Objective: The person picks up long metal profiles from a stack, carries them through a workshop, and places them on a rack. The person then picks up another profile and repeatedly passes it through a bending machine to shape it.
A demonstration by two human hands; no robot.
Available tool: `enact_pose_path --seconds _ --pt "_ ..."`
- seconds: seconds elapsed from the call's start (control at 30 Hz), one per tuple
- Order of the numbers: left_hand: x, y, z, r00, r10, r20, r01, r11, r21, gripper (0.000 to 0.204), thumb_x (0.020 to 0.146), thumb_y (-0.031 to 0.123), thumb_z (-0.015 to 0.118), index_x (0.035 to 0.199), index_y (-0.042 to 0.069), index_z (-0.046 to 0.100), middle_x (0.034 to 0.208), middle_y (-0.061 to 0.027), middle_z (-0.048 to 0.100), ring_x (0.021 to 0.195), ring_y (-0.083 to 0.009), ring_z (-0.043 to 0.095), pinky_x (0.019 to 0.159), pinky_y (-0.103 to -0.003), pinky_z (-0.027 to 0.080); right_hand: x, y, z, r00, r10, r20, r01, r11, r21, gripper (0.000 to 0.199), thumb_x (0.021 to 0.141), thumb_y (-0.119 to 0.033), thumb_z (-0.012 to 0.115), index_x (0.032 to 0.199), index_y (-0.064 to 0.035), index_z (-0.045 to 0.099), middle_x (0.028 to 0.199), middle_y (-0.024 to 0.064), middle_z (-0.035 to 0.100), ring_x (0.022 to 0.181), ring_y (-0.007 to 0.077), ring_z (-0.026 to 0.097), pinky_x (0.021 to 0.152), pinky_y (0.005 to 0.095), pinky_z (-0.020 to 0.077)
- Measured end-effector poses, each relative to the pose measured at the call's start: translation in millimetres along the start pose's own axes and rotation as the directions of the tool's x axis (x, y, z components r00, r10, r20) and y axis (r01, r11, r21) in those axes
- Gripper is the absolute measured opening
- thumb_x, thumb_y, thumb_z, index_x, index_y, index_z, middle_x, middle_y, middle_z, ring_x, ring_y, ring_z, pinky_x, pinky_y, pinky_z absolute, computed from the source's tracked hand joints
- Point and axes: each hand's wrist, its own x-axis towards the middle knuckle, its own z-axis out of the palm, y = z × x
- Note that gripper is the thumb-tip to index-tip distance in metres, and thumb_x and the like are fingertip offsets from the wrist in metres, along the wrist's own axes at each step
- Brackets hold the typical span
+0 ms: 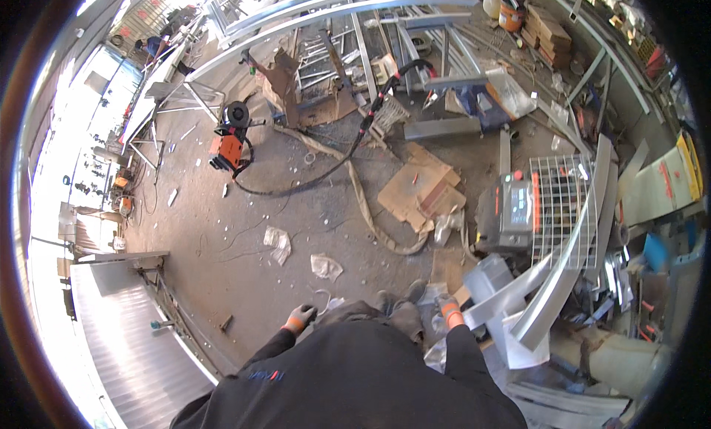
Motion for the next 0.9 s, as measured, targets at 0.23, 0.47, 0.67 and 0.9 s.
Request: enact_pose_path --seconds 0.23,0.47,0.67,0.9 --pt "-32 -4 14 0.949 -0.029 -0.314 -0.03 0.983 -0.181 0.026 0.103 0.019 0.082 0.123 0.002 0.08 0.112 -0.0064 0.084 0.102 -0.016 0.075 0.09 -0.034 0.06 105 -104 20 0.997 -0.081 0.016 0.082 0.946 -0.312 0.013 0.107 -0.022 0.073 0.096 -0.0152 0.07 0.077 0.0053 0.07 0.059 0.0232 0.067 0.05 0.0426 0.0524" --pt "28 -19 -22 0.914 -0.064 -0.402 -0.056 0.958 -0.282 0.024 0.103 0.017 0.08 0.123 0.003 0.079 0.112 -0.0039 0.083 0.1 -0.0146 0.074 0.091 -0.034 0.06 96 -239 103 0.977 -0.032 0.209 0.092 0.955 -0.281 0.007 0.106 -0.018 0.074 0.111 -0.0149 0.072 0.078 0.005 0.069 0.06 0.024 0.069 0.051 0.0408 0.0541" --pt "180 -3 -146 0.941 -0.179 -0.288 0.132 0.976 -0.175 0.039 0.1 0.035 0.081 0.12 0.002 0.082 0.113 -0.0157 0.085 0.103 -0.028 0.08 0.092 -0.043 0.061 76 -323 226 0.992 -0.045 0.117 0.074 0.964 -0.256 0.009 0.108 -0.021 0.075 0.115 -0.0155 0.074 0.095 0.0093 0.078 0.068 0.0282 0.074 0.058 0.0464 0.0596" --pt "352 25 -323 0.958 -0.063 -0.28 -0.004 0.973 -0.23 0.046 0.1 0.045 0.078 0.118 0.003 0.084 0.111 -0.0207 0.085 0.102 -0.033 0.082 0.092 -0.044 0.061 52 -409 392 0.917 -0.317 0.24 0.336 0.294 -0.895 0.036 0.103 -0.028 0.078 0.131 -0.0058 0.083 0.122 0.0123 0.085 0.114 0.0218 0.077 0.1 0.0382 0.0587"
